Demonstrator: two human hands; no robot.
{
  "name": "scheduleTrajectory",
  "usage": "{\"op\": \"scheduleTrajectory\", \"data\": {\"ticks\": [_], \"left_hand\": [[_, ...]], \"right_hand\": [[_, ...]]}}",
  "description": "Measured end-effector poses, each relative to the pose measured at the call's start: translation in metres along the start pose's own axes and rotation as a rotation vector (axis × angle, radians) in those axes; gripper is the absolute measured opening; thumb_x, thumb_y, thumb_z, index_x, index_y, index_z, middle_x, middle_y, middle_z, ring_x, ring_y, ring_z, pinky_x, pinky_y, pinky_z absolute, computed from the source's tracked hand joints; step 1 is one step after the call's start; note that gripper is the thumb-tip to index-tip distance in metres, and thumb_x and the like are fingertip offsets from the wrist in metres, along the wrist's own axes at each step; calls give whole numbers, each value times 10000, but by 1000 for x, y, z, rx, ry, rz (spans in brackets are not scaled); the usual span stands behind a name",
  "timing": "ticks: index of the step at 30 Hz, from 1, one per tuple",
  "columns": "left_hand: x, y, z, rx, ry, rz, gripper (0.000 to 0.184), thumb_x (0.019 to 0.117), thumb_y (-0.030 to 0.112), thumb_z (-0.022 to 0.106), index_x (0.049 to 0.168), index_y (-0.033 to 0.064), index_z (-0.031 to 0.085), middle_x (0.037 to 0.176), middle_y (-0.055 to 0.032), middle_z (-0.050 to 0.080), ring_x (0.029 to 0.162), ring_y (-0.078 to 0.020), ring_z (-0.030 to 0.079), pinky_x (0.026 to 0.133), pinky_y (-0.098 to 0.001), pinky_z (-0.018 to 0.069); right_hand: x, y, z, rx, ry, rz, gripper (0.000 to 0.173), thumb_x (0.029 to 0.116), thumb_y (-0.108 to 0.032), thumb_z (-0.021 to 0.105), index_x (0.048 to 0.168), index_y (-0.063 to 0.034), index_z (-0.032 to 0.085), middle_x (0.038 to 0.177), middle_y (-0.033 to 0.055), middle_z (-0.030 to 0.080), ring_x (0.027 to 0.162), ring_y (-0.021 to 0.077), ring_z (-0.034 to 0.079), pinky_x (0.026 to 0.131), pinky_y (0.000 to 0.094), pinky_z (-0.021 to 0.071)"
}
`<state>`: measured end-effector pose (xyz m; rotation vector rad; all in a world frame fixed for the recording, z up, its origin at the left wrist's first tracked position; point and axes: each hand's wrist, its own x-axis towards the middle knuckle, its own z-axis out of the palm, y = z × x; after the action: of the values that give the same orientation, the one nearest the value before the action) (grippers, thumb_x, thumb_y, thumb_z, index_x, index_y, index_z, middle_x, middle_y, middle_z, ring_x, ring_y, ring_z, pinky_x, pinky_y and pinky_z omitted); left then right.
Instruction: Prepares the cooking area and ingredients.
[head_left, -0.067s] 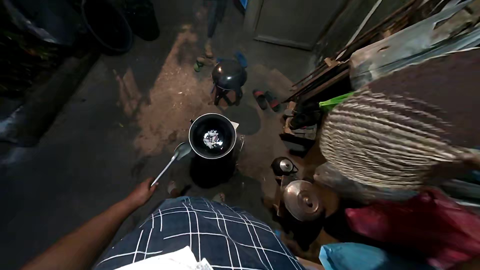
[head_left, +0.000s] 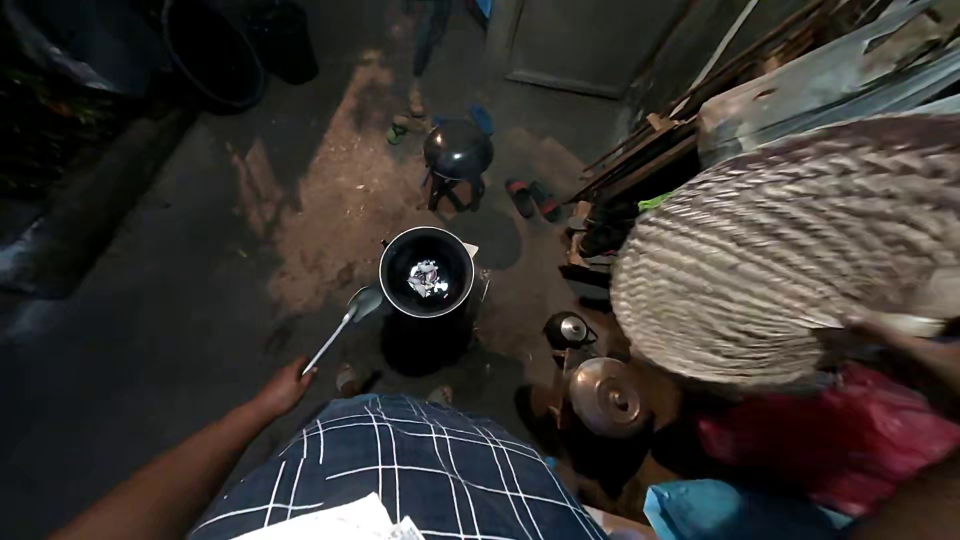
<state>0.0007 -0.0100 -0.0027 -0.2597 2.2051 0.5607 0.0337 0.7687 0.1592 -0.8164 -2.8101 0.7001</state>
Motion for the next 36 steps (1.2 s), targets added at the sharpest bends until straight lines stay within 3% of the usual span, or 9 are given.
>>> {"op": "scheduleTrajectory", "data": {"ticks": [4,6,9,15,23,26,28,31,36], "left_hand": [[8,-12,-10,-34,10,31,420,1118,249,404,1395,-55,493,1184,-328,610,1086,-450,619,979,-589,462],[15,-15,-17,-67,39,56,414,1120,245,400,1394,-50,496,1150,-309,617,1033,-426,626,947,-571,476],[35,-25,-27,-194,108,118,405,1120,251,401,1352,-58,520,1016,-248,618,845,-335,614,811,-498,516],[39,-12,-54,-692,230,389,262,1116,204,384,1151,-34,488,698,21,487,541,-40,505,539,-203,486],[30,-58,-105,-1047,326,656,308,1120,224,248,924,129,465,580,156,486,514,21,536,579,-179,544],[20,-86,-122,-958,210,604,307,1110,204,226,995,87,485,776,107,579,713,-2,617,742,-220,572],[17,-99,-128,-969,86,560,353,1116,241,209,1204,41,487,1063,35,643,913,-40,668,828,-264,585],[17,-111,-134,-1006,-80,645,579,1117,392,127,1594,68,180,1603,-75,350,1360,-128,504,1069,-355,486],[-2,-91,-140,-1040,90,746,569,1115,319,119,1593,10,127,1647,-128,228,1425,-71,402,1096,-261,437]], "right_hand": [[-70,-46,64,38,4,220,705,947,-256,767,1453,106,436,1334,394,559,1203,521,594,1022,674,461],[-103,-64,102,136,47,300,706,978,-258,729,1479,115,402,1395,371,536,1288,464,566,1101,596,438],[-156,-107,161,393,93,454,618,1006,-222,687,1469,89,420,1327,288,596,1146,313,645,1001,459,527],[-244,-267,273,737,-115,418,455,1006,-156,680,1339,112,522,1104,208,684,898,202,705,826,370,606],[-297,-454,382,1065,-373,313,438,1011,-198,671,1313,90,537,1148,207,654,955,209,676,884,368,581],[-304,-505,408,1090,-390,264,443,1017,-211,668,1310,98,546,1144,215,649,943,203,653,879,357,557],[-315,-533,421,1095,-404,212,418,1029,-202,650,1282,121,567,1155,236,659,998,222,664,928,368,550],[-330,-565,436,1101,-461,158,429,1038,-208,640,1326,103,570,1235,244,661,1119,247,663,1020,390,524],[-333,-594,448,1176,-496,139,401,1046,-147,612,1344,112,540,1240,263,642,1114,273,647,1018,414,514]]}}
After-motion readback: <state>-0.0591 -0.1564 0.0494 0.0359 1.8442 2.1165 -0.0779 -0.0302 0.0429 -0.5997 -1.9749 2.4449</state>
